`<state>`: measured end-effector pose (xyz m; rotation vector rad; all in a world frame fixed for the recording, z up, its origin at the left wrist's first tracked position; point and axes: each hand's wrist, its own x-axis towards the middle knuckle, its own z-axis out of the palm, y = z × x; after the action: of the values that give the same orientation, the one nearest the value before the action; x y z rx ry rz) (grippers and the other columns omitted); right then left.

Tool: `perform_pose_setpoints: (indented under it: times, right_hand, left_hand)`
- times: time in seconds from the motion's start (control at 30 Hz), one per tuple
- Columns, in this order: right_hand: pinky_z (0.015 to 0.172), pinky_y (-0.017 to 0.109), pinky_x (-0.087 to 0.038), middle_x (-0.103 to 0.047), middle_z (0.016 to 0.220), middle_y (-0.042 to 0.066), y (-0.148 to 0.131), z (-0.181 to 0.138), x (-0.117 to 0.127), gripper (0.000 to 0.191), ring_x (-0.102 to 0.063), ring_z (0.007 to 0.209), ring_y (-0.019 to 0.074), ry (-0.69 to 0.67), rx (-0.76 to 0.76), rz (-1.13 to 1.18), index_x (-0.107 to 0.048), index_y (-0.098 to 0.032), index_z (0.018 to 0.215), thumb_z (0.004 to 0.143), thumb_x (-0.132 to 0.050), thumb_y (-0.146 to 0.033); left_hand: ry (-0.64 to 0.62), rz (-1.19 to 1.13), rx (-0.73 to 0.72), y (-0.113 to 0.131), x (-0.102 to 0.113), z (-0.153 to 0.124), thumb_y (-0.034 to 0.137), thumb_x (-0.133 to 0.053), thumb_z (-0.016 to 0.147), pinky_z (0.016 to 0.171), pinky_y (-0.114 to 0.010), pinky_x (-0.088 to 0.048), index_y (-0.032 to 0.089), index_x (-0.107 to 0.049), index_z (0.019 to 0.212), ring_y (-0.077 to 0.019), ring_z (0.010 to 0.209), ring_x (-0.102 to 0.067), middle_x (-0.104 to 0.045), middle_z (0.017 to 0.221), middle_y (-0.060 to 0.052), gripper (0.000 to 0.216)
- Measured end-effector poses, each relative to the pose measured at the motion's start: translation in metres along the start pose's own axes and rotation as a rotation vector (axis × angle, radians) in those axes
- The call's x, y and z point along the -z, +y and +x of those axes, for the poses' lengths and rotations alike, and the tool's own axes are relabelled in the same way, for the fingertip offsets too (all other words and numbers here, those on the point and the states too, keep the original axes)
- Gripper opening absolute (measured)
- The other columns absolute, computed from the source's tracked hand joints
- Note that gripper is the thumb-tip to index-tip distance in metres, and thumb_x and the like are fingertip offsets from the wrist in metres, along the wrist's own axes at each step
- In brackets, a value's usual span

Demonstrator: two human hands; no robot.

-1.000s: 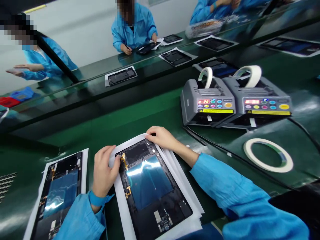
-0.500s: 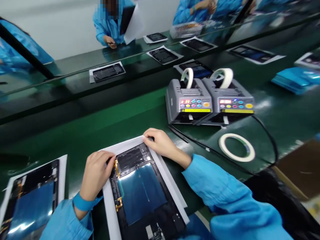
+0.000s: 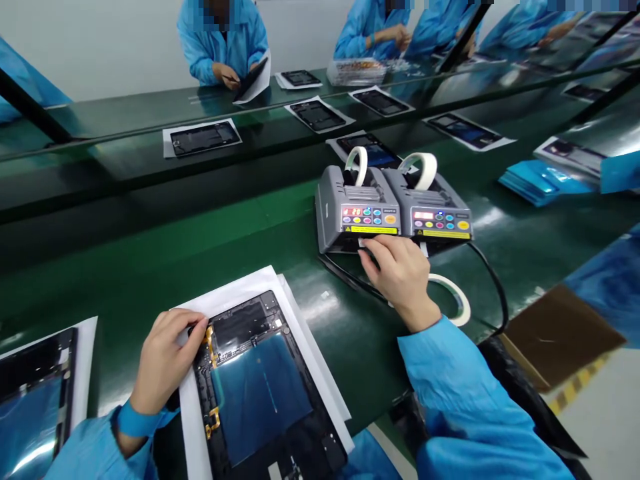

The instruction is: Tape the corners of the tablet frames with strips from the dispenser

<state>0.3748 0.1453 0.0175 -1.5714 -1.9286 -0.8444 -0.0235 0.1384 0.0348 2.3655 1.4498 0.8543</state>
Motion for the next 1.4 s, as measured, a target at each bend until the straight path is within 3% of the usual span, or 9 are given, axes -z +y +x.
perform_pose_setpoints:
  times: [0.17, 0.27, 0.4, 0.57, 0.7, 0.83, 1.2, 1.3, 1.4]
  right_hand:
    - [0.060, 0.031, -0.047, -0.067, 0.080, 0.006, 0.000, 0.005, 0.011, 0.002, -0.062, 0.068, 0.0194, 0.084, 0.026, 0.078, -0.064, -0.022, 0.083, 0.084, -0.064, -0.020]
    - [0.057, 0.029, -0.048, -0.066, 0.077, 0.007, -0.018, 0.010, 0.029, 0.012, -0.061, 0.065, 0.0184, 0.136, 0.074, 0.219, -0.064, -0.022, 0.084, 0.077, -0.072, -0.016]
    - [0.066, 0.029, -0.050, -0.067, 0.089, 0.006, -0.082, 0.030, 0.054, 0.008, -0.063, 0.075, 0.0172, -0.215, 0.269, 0.568, -0.061, -0.022, 0.092, 0.087, -0.060, -0.016]
    - [0.058, 0.029, -0.043, -0.065, 0.084, 0.002, -0.178, 0.055, 0.043, 0.015, -0.060, 0.070, 0.0147, -0.315, 0.451, 0.677, -0.063, -0.019, 0.088, 0.091, -0.049, -0.016]
    - [0.055, 0.029, -0.041, -0.064, 0.079, 0.003, -0.214, 0.055, 0.021, 0.019, -0.059, 0.068, 0.0150, -0.368, 0.493, 0.657, -0.063, -0.018, 0.083, 0.091, -0.046, -0.016]
    - [0.059, 0.029, -0.045, -0.066, 0.084, 0.003, -0.207, 0.047, 0.017, 0.013, -0.061, 0.070, 0.0157, -0.357, 0.475, 0.662, -0.062, -0.018, 0.088, 0.090, -0.050, -0.015]
    - [0.063, 0.028, -0.051, -0.068, 0.087, 0.004, -0.132, 0.017, 0.022, 0.012, -0.064, 0.073, 0.0160, -0.304, 0.315, 0.603, -0.061, -0.018, 0.096, 0.085, -0.061, -0.014]
    - [0.063, 0.027, -0.052, -0.068, 0.087, 0.003, -0.124, 0.012, 0.019, 0.010, -0.064, 0.074, 0.0155, -0.315, 0.311, 0.653, -0.062, -0.019, 0.096, 0.087, -0.059, -0.015]
    - [0.064, 0.028, -0.052, -0.068, 0.089, 0.004, -0.120, 0.009, 0.014, 0.011, -0.065, 0.075, 0.0161, -0.342, 0.283, 0.706, -0.064, -0.019, 0.096, 0.088, -0.057, -0.017]
  left_hand:
    - [-0.028, 0.017, -0.040, 0.004, 0.012, -0.017, 0.020, -0.051, 0.092, 0.082, -0.037, -0.046, 0.018, -0.060, 0.096, -0.0204, 0.089, -0.057, -0.063, 0.093, -0.006, 0.010]
    - [-0.095, 0.068, -0.077, 0.007, 0.018, -0.031, 0.019, -0.053, 0.091, 0.089, -0.040, -0.047, 0.018, -0.058, 0.107, -0.0230, 0.102, -0.055, -0.061, 0.110, -0.010, 0.017]
    - [-0.180, 0.142, -0.150, 0.010, 0.021, -0.041, 0.022, -0.054, 0.090, 0.094, -0.045, -0.047, 0.016, -0.055, 0.116, -0.0274, 0.114, -0.050, -0.055, 0.123, -0.013, 0.026]
    - [-0.221, 0.191, -0.180, 0.011, 0.019, -0.042, 0.023, -0.053, 0.091, 0.094, -0.047, -0.049, 0.014, -0.057, 0.116, -0.0291, 0.115, -0.050, -0.056, 0.120, -0.014, 0.027]
    - [-0.207, 0.226, -0.176, 0.011, 0.015, -0.045, 0.025, -0.047, 0.093, 0.094, -0.046, -0.050, 0.014, -0.060, 0.111, -0.0286, 0.115, -0.052, -0.057, 0.119, -0.015, 0.025]
    - [-0.192, 0.221, -0.171, 0.012, 0.013, -0.047, 0.025, -0.049, 0.092, 0.092, -0.045, -0.051, 0.013, -0.061, 0.111, -0.0293, 0.113, -0.053, -0.059, 0.116, -0.014, 0.026]
    - [-0.180, 0.253, -0.199, 0.013, 0.015, -0.042, 0.021, -0.050, 0.090, 0.093, -0.050, -0.047, 0.014, -0.062, 0.108, -0.0309, 0.111, -0.054, -0.060, 0.115, -0.015, 0.023]
    - [-0.155, 0.284, -0.211, 0.029, 0.014, -0.034, 0.019, -0.052, 0.089, 0.092, -0.051, -0.046, 0.014, -0.063, 0.106, -0.0302, 0.107, -0.056, -0.062, 0.112, -0.014, 0.020]
    - [-0.164, 0.255, -0.242, 0.055, 0.006, -0.020, 0.021, -0.051, 0.090, 0.080, -0.042, -0.050, 0.014, -0.063, 0.102, -0.0247, 0.091, -0.060, -0.064, 0.100, -0.011, 0.018]
